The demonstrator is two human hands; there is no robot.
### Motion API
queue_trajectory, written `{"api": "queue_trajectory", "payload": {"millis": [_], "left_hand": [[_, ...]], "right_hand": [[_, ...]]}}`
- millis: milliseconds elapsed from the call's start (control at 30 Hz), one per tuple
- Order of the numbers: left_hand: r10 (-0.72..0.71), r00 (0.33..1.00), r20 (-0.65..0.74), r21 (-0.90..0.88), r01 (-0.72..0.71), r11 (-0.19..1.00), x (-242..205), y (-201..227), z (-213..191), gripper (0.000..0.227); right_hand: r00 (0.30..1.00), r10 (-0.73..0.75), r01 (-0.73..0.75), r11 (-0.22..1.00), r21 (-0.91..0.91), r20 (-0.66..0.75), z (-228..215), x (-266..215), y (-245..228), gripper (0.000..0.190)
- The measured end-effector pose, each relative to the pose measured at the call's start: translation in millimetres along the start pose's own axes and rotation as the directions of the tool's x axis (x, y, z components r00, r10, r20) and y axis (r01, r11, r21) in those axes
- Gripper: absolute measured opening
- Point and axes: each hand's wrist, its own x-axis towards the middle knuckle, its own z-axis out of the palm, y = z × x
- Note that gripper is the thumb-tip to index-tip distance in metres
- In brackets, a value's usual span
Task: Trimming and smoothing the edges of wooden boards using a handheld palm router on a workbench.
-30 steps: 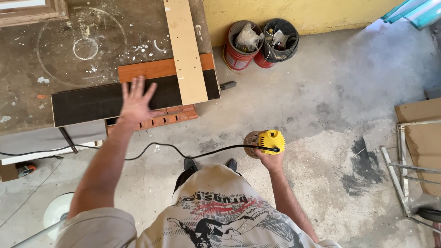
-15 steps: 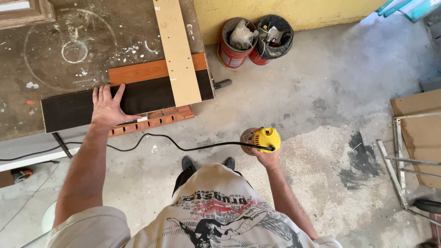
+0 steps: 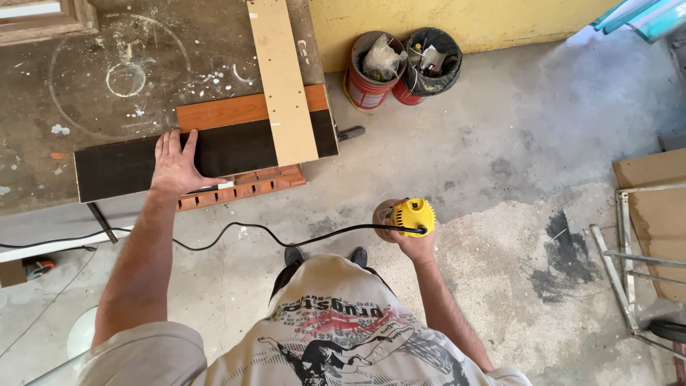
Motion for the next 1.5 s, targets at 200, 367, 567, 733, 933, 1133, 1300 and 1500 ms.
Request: {"api": "queue_trajectory", "payload": {"millis": [200,367,567,733,933,1133,1300,1500], "left_hand": [[-0.021,0.999,0.028,0.022,0.020,1.000,-1.8,7.3,-7.8,0.146],[-0.019,0.999,0.034,0.014,0.018,1.000,-2.8,8.6,-9.6,0.147],[-0.017,1.000,0.026,0.023,0.016,1.000,-2.5,6.9,-7.3,0.147],[-0.014,1.000,0.020,0.026,0.014,1.000,-4.2,7.6,-8.3,0.146],[-0.028,0.999,0.046,0.034,0.026,0.999,3.9,-0.9,2.8,0.150],[-0.004,1.000,0.010,0.012,0.004,1.000,0.9,-1.1,1.4,0.148],[0.044,0.998,-0.055,-0.010,-0.044,0.999,-5.6,5.1,-2.3,0.143],[0.148,0.989,0.002,0.009,-0.148,0.989,-0.6,76.9,-20.3,0.137]], "right_hand": [[1.000,-0.001,0.002,0.998,0.060,-0.020,7.6,0.4,11.8,0.057],[1.000,-0.008,0.009,0.999,0.036,-0.030,7.0,0.3,3.5,0.057],[1.000,-0.030,0.029,0.999,-0.043,-0.004,4.7,-3.6,11.7,0.057],[1.000,-0.011,0.010,0.999,-0.033,-0.022,8.0,-3.0,3.1,0.056],[0.999,-0.017,0.016,1.000,-0.020,-0.042,13.4,-3.1,7.4,0.061],[1.000,0.017,-0.016,0.999,0.038,-0.026,17.2,-1.9,11.6,0.060],[0.999,-0.018,0.021,0.995,0.095,-0.036,18.9,3.7,-15.4,0.061],[0.997,-0.055,0.049,0.992,0.116,0.052,10.6,28.7,-40.6,0.050]]}}
